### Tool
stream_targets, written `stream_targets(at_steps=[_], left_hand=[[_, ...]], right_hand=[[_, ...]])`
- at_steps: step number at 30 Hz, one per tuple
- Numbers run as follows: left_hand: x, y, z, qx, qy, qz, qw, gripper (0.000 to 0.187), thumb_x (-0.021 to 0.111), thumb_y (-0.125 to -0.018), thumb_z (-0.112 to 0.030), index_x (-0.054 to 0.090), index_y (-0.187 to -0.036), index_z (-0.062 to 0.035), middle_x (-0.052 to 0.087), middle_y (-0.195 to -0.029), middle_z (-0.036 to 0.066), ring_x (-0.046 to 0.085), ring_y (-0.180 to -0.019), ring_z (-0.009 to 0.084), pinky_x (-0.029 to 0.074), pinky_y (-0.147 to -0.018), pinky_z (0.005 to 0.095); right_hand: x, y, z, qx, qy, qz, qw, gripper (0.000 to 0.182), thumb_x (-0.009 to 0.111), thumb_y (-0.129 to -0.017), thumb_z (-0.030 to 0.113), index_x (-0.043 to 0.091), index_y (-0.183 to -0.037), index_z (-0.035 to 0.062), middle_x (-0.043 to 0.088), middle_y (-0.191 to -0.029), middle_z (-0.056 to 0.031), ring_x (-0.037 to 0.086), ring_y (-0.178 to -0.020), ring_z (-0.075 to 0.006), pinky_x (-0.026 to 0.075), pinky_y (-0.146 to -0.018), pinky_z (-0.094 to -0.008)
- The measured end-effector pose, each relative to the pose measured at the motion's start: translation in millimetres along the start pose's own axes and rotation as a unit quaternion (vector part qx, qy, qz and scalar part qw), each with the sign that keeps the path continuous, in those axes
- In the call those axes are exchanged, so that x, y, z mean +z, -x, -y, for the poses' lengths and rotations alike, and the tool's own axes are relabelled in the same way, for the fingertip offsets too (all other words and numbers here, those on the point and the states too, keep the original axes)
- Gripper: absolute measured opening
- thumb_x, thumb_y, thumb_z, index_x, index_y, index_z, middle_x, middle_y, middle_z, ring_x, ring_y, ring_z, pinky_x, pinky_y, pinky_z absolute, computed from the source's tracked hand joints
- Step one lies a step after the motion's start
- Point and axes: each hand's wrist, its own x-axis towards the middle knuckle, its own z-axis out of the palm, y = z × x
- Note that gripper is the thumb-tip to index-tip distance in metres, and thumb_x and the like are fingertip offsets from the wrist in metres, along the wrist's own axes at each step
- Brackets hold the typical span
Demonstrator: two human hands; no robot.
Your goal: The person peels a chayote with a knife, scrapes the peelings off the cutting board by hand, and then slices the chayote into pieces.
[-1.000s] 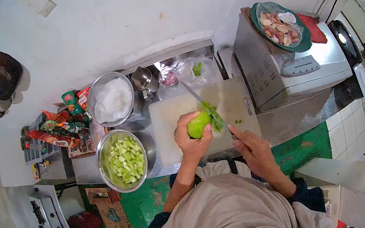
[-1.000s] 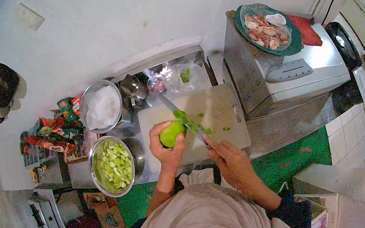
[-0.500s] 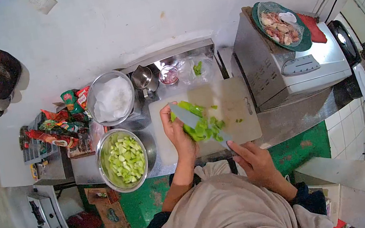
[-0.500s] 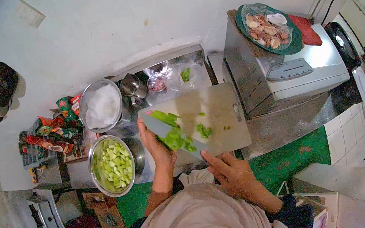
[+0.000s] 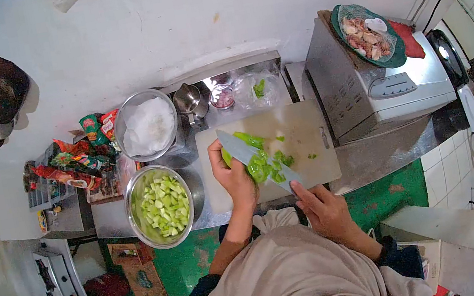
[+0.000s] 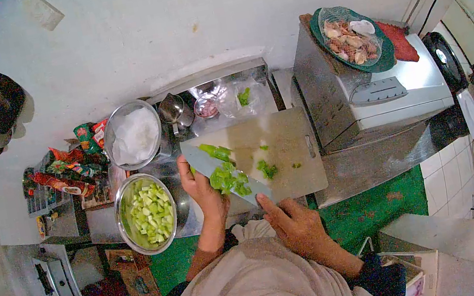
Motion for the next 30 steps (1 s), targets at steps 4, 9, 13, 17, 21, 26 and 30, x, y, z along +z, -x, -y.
stream_targets(at_steps=[4, 9, 13, 17, 21, 26, 30], left_hand=[[1.0, 1.2, -1.2, 0.016, -0.026, -0.008, 0.999, 0.026, 0.055, -0.086, -0.015, 0.048, -0.108, -0.0044, 0.055, -0.099, 0.004, 0.056, -0.084, 0.0114, 0.049, -0.074, 0.0267], [-1.7, 6.0, 2.2, 0.001, -0.029, -0.007, 1.0, 0.028, 0.055, -0.083, -0.002, 0.049, -0.11, -0.0011, 0.053, -0.1, 0.004, 0.053, -0.091, 0.0115, 0.045, -0.082, 0.0262], [1.4, 12.4, 3.1, 0.023, -0.05, 0.019, 0.998, 0.032, 0.053, -0.08, 0.001, 0.049, -0.111, -0.0002, 0.052, -0.101, 0.005, 0.052, -0.092, 0.0115, 0.044, -0.083, 0.0261], [-2.8, 9.7, 10.1, 0.0, -0.065, 0.035, 0.997, 0.032, 0.05, -0.08, 0.001, 0.049, -0.111, -0.0004, 0.053, -0.101, 0.005, 0.052, -0.089, 0.0118, 0.044, -0.081, 0.0256], [-0.5, 8.9, 14.6, 0.005, -0.082, 0.031, 0.996, 0.029, 0.049, -0.081, 0.0, 0.049, -0.11, -0.0011, 0.055, -0.099, 0.005, 0.055, -0.086, 0.0126, 0.046, -0.078, 0.0253], [3.5, 8.6, 6.0, 0.021, -0.096, 0.02, 0.995, 0.028, 0.05, -0.081, -0.001, 0.051, -0.109, -0.0009, 0.054, -0.099, 0.005, 0.052, -0.088, 0.0128, 0.044, -0.081, 0.026], [3.8, 2.2, 0.0, 0.026, -0.106, 0.017, 0.994, 0.029, 0.05, -0.081, -0.002, 0.051, -0.109, -0.0005, 0.053, -0.101, 0.005, 0.051, -0.091, 0.0128, 0.042, -0.084, 0.0264]], right_hand=[[9.2, 0.0, 1.1, 0.01, 0.007, -0.004, 1.0, 0.052, 0.068, -0.083, 0.012, 0.054, -0.133, 0.0108, 0.054, -0.075, -0.0081, 0.057, -0.058, -0.0227, 0.047, -0.049, -0.0354], [17.3, -2.3, 5.4, 0.041, 0.007, -0.005, 0.999, 0.052, 0.066, -0.084, 0.008, 0.053, -0.133, 0.0104, 0.055, -0.078, -0.0094, 0.059, -0.063, -0.0246, 0.048, -0.051, -0.036], [16.0, -10.2, 7.4, 0.055, -0.019, -0.012, 0.998, 0.049, 0.064, -0.086, 0.01, 0.052, -0.134, 0.0119, 0.054, -0.077, -0.0097, 0.058, -0.061, -0.0253, 0.048, -0.052, -0.0366], [19.8, -14.7, 3.8, 0.064, -0.036, -0.02, 0.997, 0.049, 0.062, -0.088, 0.015, 0.05, -0.136, 0.0152, 0.052, -0.076, -0.0088, 0.057, -0.058, -0.0255, 0.048, -0.05, -0.0373], [21.5, -14.8, 2.0, 0.072, -0.051, -0.017, 0.996, 0.048, 0.061, -0.089, 0.014, 0.049, -0.136, 0.0155, 0.052, -0.076, -0.0098, 0.057, -0.058, -0.0265, 0.048, -0.051, -0.0379], [12.1, -11.4, 2.2, 0.078, -0.061, -0.002, 0.995, 0.048, 0.06, -0.09, 0.014, 0.049, -0.136, 0.0154, 0.051, -0.076, -0.0109, 0.057, -0.059, -0.0282, 0.048, -0.051, -0.0388], [13.7, -0.6, -2.4, 0.081, -0.052, 0.015, 0.995, 0.048, 0.06, -0.09, 0.013, 0.048, -0.136, 0.0153, 0.052, -0.077, -0.0109, 0.057, -0.06, -0.0289, 0.048, -0.052, -0.039]])
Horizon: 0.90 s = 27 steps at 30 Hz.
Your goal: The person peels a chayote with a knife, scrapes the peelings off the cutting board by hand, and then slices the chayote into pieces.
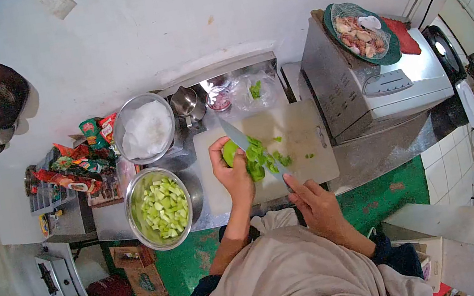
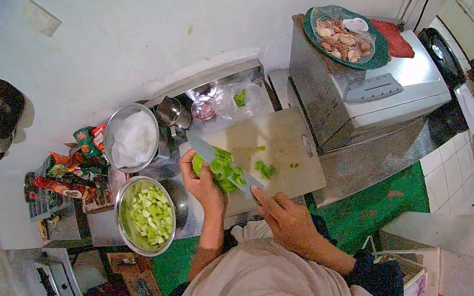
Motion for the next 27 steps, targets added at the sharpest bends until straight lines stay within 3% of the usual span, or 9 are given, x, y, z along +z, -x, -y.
stream_targets(at_steps=[16, 22, 25, 27], left_hand=[[12.2, 12.7, 11.5, -0.048, 0.076, 0.044, 0.995, 0.028, 0.054, -0.08, 0.003, 0.052, -0.107, -0.0015, 0.054, -0.096, 0.003, 0.051, -0.085, 0.0096, 0.043, -0.078, 0.0232], [11.1, 4.9, 7.5, -0.163, 0.187, 0.05, 0.967, 0.029, 0.053, -0.08, 0.0, 0.053, -0.108, -0.0025, 0.055, -0.097, 0.003, 0.053, -0.085, 0.0101, 0.044, -0.078, 0.0234], [9.9, 8.9, 14.0, -0.163, 0.169, 0.088, 0.968, 0.029, 0.054, -0.079, -0.001, 0.053, -0.109, -0.0025, 0.057, -0.098, 0.004, 0.054, -0.085, 0.0102, 0.046, -0.077, 0.024], [13.5, 9.1, 18.1, -0.138, 0.147, 0.096, 0.975, 0.031, 0.057, -0.081, -0.012, 0.052, -0.11, -0.004, 0.058, -0.09, 0.004, 0.057, -0.077, 0.0115, 0.049, -0.069, 0.0243]], right_hand=[[-13.5, -2.3, -8.1, 0.007, -0.009, -0.006, 1.0, 0.049, 0.06, -0.09, 0.014, 0.047, -0.137, 0.014, 0.053, -0.078, -0.0108, 0.057, -0.061, -0.028, 0.048, -0.053, -0.0392], [-19.4, 1.3, -10.8, 0.013, -0.015, -0.001, 1.0, 0.045, 0.058, -0.091, 0.015, 0.049, -0.136, 0.0148, 0.053, -0.078, -0.0115, 0.058, -0.063, -0.0291, 0.049, -0.055, -0.0399], [-22.1, -3.0, -14.0, 0.032, -0.032, -0.008, 0.999, 0.044, 0.058, -0.092, 0.016, 0.05, -0.135, 0.0147, 0.053, -0.077, -0.0127, 0.058, -0.064, -0.0299, 0.048, -0.057, -0.0409], [-29.7, -7.7, -17.5, 0.065, -0.041, 0.006, 0.997, 0.043, 0.058, -0.092, 0.016, 0.051, -0.134, 0.0139, 0.053, -0.077, -0.0134, 0.057, -0.064, -0.0302, 0.048, -0.058, -0.0411]])
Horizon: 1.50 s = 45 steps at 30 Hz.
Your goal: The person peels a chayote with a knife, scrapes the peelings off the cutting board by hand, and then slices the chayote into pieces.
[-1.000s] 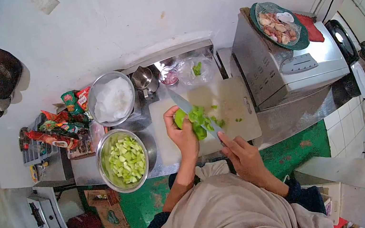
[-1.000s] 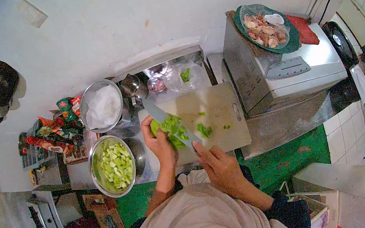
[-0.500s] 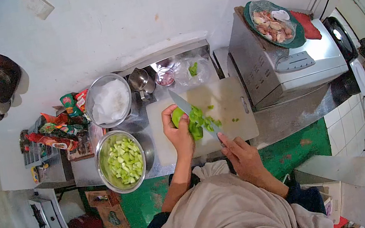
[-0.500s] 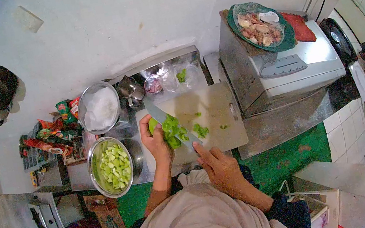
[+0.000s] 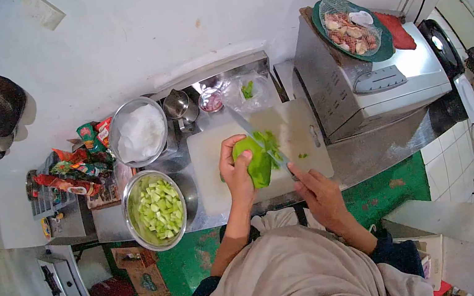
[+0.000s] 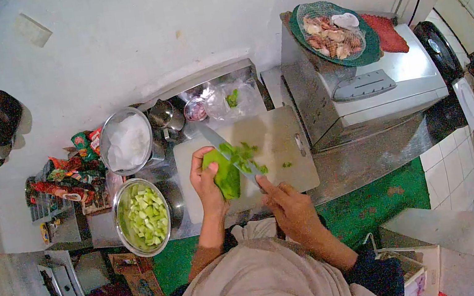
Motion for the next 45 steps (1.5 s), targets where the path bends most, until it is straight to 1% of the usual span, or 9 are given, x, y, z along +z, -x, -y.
stream_targets(at_steps=[3, 10, 19, 28, 31, 37, 40, 43, 45], left_hand=[[9.5, -0.1, -14.6, -0.018, 0.041, 0.008, 0.999, 0.035, 0.059, -0.081, -0.022, 0.052, -0.111, -0.0051, 0.057, -0.086, 0.004, 0.058, -0.074, 0.0127, 0.05, -0.065, 0.0248], [4.7, -0.5, -24.6, -0.121, 0.16, 0.028, 0.979, 0.039, 0.052, -0.084, -0.033, 0.048, -0.113, -0.0075, 0.054, -0.084, 0.005, 0.056, -0.072, 0.0159, 0.049, -0.062, 0.0284], [-14.3, -7.1, -20.0, -0.097, 0.117, 0.125, 0.981, 0.036, 0.047, -0.091, -0.041, 0.047, -0.106, -0.0086, 0.052, -0.079, 0.004, 0.054, -0.066, 0.0157, 0.047, -0.058, 0.026], [-6.9, -0.8, -33.9, -0.101, 0.116, 0.15, 0.977, 0.043, 0.063, -0.08, -0.037, 0.049, -0.103, -0.0036, 0.055, -0.09, 0.003, 0.059, -0.078, 0.0097, 0.049, -0.069, 0.0217], [-5.5, -2.3, -37.2, -0.073, 0.042, 0.169, 0.982, 0.051, 0.055, -0.087, -0.055, 0.046, -0.1, -0.0067, 0.049, -0.079, 0.002, 0.055, -0.072, 0.0104, 0.048, -0.062, 0.0232], [4.5, 10.3, -38.0, -0.123, 0.049, 0.113, 0.985, 0.047, 0.066, -0.074, -0.033, 0.049, -0.106, -0.0028, 0.057, -0.089, 0.004, 0.06, -0.08, 0.0134, 0.05, -0.068, 0.0236], [10.1, 13.6, -46.4, -0.146, 0.088, 0.133, 0.976, 0.05, 0.061, -0.071, -0.02, 0.051, -0.116, 0.0012, 0.061, -0.107, 0.012, 0.062, -0.094, 0.0196, 0.05, -0.082, 0.0293], [-8.2, -0.5, -37.3, -0.142, 0.101, 0.213, 0.961, 0.049, 0.061, -0.072, -0.019, 0.051, -0.117, 0.0004, 0.061, -0.107, 0.013, 0.061, -0.095, 0.0186, 0.05, -0.082, 0.0295], [3.6, 6.2, -44.2, -0.136, 0.082, 0.13, 0.979, 0.048, 0.064, -0.072, -0.029, 0.05, -0.11, -0.003, 0.059, -0.095, 0.008, 0.061, -0.081, 0.0166, 0.051, -0.068, 0.0269]], right_hand=[[-7.0, 1.4, -4.0, -0.01, -0.081, 0.002, 0.997, 0.041, 0.058, -0.092, 0.015, 0.053, -0.132, 0.0122, 0.053, -0.077, -0.014, 0.057, -0.065, -0.0308, 0.048, -0.06, -0.0412], [-24.0, 17.5, -14.1, -0.094, 0.013, 0.006, 0.995, 0.044, 0.064, -0.087, 0.015, 0.056, -0.13, 0.016, 0.057, -0.079, -0.0096, 0.059, -0.064, -0.0263, 0.049, -0.056, -0.0372], [-44.0, 21.2, -7.9, -0.149, 0.104, 0.033, 0.983, 0.048, 0.069, -0.082, 0.017, 0.057, -0.129, 0.0188, 0.059, -0.077, -0.0058, 0.059, -0.06, -0.0231, 0.05, -0.051, -0.036], [-39.8, 17.9, -10.0, -0.177, 0.108, -0.001, 0.978, 0.05, 0.07, -0.082, 0.015, 0.057, -0.13, 0.0187, 0.058, -0.075, -0.0055, 0.057, -0.057, -0.0225, 0.049, -0.048, -0.0354], [-38.9, 16.2, -9.4, -0.179, 0.097, 0.003, 0.979, 0.05, 0.069, -0.082, 0.014, 0.056, -0.131, 0.0179, 0.057, -0.075, -0.0053, 0.057, -0.057, -0.0224, 0.048, -0.048, -0.0357], [-34.6, 9.1, -10.8, -0.156, 0.089, 0.004, 0.984, 0.05, 0.069, -0.082, 0.014, 0.056, -0.131, 0.0167, 0.057, -0.075, -0.006, 0.057, -0.057, -0.0233, 0.049, -0.049, -0.0356], [-31.3, 5.0, -17.5, -0.126, 0.054, -0.013, 0.99, 0.05, 0.069, -0.082, 0.014, 0.056, -0.13, 0.0161, 0.058, -0.077, -0.0071, 0.057, -0.058, -0.0247, 0.049, -0.051, -0.0359], [-33.2, 6.2, -19.2, -0.111, 0.012, -0.018, 0.994, 0.049, 0.069, -0.082, 0.014, 0.057, -0.13, 0.0158, 0.059, -0.079, -0.0083, 0.058, -0.06, -0.0258, 0.049, -0.052, -0.0365], [-37.7, 10.8, -15.0, -0.111, -0.002, -0.01, 0.994, 0.049, 0.069, -0.082, 0.014, 0.057, -0.129, 0.0158, 0.059, -0.079, -0.0092, 0.058, -0.061, -0.0263, 0.049, -0.052, -0.037]])
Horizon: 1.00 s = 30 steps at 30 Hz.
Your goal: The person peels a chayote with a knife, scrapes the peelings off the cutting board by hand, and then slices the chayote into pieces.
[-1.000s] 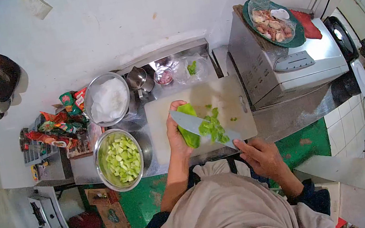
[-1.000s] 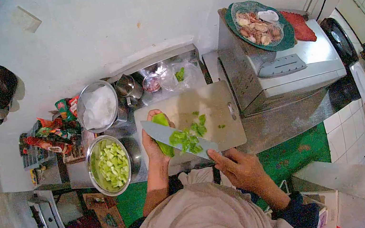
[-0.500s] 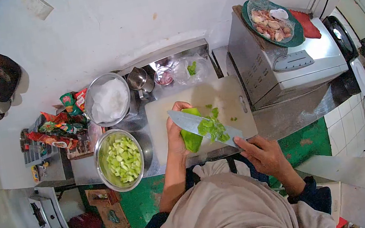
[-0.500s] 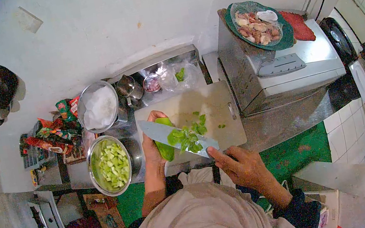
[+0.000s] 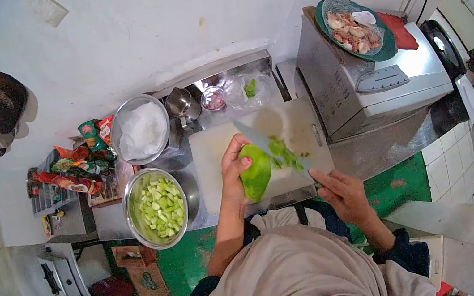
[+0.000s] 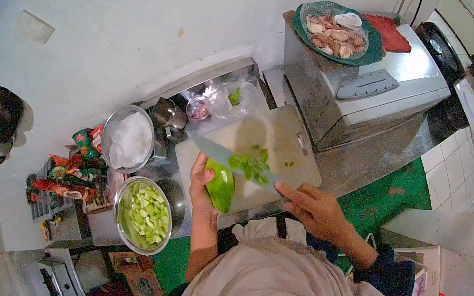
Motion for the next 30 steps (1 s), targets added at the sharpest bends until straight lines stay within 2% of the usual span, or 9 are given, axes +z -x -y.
stream_targets(at_steps=[1, 4, 7, 10, 13, 16, 19, 28, 30], left_hand=[[7.7, 1.0, -3.5, 0.007, -0.004, -0.042, 0.999, 0.049, 0.066, -0.072, -0.034, 0.049, -0.107, -0.0048, 0.058, -0.089, 0.006, 0.06, -0.074, 0.0156, 0.051, -0.061, 0.0256], [-13.9, -6.8, 6.1, 0.041, 0.003, 0.017, 0.999, 0.047, 0.067, -0.078, -0.041, 0.049, -0.103, -0.0054, 0.056, -0.082, 0.004, 0.058, -0.068, 0.0133, 0.048, -0.055, 0.0251], [-24.4, -7.9, 5.7, 0.031, -0.002, 0.046, 0.998, 0.042, 0.068, -0.078, -0.036, 0.052, -0.101, -0.0046, 0.057, -0.089, 0.001, 0.057, -0.076, 0.008, 0.047, -0.066, 0.0201], [-28.2, -11.1, 7.3, 0.074, -0.061, 0.053, 0.994, 0.044, 0.064, -0.084, -0.042, 0.049, -0.102, -0.0053, 0.056, -0.077, 0.003, 0.058, -0.062, 0.0124, 0.048, -0.053, 0.0235], [-26.5, -8.9, 5.9, 0.038, -0.001, 0.038, 0.999, 0.048, 0.071, -0.077, -0.041, 0.052, -0.1, -0.0042, 0.057, -0.088, 0.002, 0.058, -0.076, 0.0084, 0.047, -0.067, 0.0208], [-26.1, -10.3, 5.0, 0.067, -0.032, 0.036, 0.997, 0.042, 0.063, -0.085, -0.043, 0.049, -0.1, -0.0066, 0.057, -0.08, 0.004, 0.061, -0.068, 0.013, 0.052, -0.058, 0.0243], [-25.9, -10.1, 4.5, 0.085, -0.047, 0.03, 0.995, 0.041, 0.063, -0.085, -0.042, 0.048, -0.1, -0.0066, 0.057, -0.082, 0.004, 0.062, -0.069, 0.0134, 0.053, -0.059, 0.0255], [-25.5, -11.7, 11.5, 0.058, -0.028, 0.033, 0.997, 0.038, 0.065, -0.08, -0.031, 0.048, -0.103, -0.0057, 0.056, -0.084, 0.005, 0.062, -0.076, 0.0165, 0.054, -0.07, 0.0298], [-13.9, -2.7, 10.5, 0.041, -0.006, 0.018, 0.999, 0.044, 0.067, -0.074, -0.026, 0.05, -0.107, -0.0021, 0.058, -0.094, 0.006, 0.061, -0.083, 0.0159, 0.051, -0.075, 0.0274]], right_hand=[[-1.3, 1.3, 1.7, -0.018, 0.013, 0.008, 1.0, 0.049, 0.069, -0.082, 0.014, 0.057, -0.129, 0.016, 0.06, -0.079, -0.0091, 0.058, -0.06, -0.026, 0.048, -0.051, -0.0369], [-5.7, 5.2, 7.5, -0.054, 0.051, 0.037, 0.997, 0.048, 0.069, -0.082, 0.014, 0.058, -0.129, 0.0164, 0.06, -0.078, -0.0088, 0.058, -0.059, -0.0252, 0.048, -0.049, -0.0366], [-8.7, 7.9, 11.2, -0.059, 0.08, 0.063, 0.993, 0.049, 0.07, -0.081, 0.014, 0.058, -0.128, 0.017, 0.06, -0.076, -0.0083, 0.058, -0.058, -0.0244, 0.047, -0.047, -0.0363], [-8.7, 8.7, 11.1, -0.067, 0.096, 0.06, 0.991, 0.05, 0.071, -0.081, 0.014, 0.058, -0.129, 0.0175, 0.06, -0.076, -0.0079, 0.058, -0.057, -0.0239, 0.047, -0.046, -0.036], [-6.6, 8.0, 10.7, -0.078, 0.101, 0.045, 0.991, 0.048, 0.071, -0.08, 0.013, 0.059, -0.126, 0.0154, 0.059, -0.075, -0.0073, 0.058, -0.058, -0.0228, 0.047, -0.047, -0.0348], [-2.7, 5.8, 13.9, -0.088, 0.108, 0.026, 0.99, 0.044, 0.07, -0.078, 0.01, 0.063, -0.122, 0.0108, 0.057, -0.073, -0.0064, 0.057, -0.059, -0.0207, 0.046, -0.048, -0.0326], [1.6, 4.6, 14.2, -0.087, 0.115, 0.021, 0.989, 0.045, 0.071, -0.077, 0.01, 0.063, -0.122, 0.0116, 0.058, -0.075, -0.0065, 0.058, -0.06, -0.0207, 0.046, -0.049, -0.0325], [7.4, 0.8, 12.0, -0.073, 0.115, 0.011, 0.991, 0.048, 0.071, -0.078, 0.011, 0.061, -0.125, 0.0143, 0.059, -0.075, -0.0068, 0.058, -0.059, -0.0222, 0.048, -0.05, -0.0351], [11.4, -0.5, 7.7, -0.072, 0.107, -0.006, 0.992, 0.048, 0.07, -0.08, 0.015, 0.06, -0.127, 0.0168, 0.057, -0.072, -0.0056, 0.057, -0.057, -0.0229, 0.048, -0.048, -0.036]])
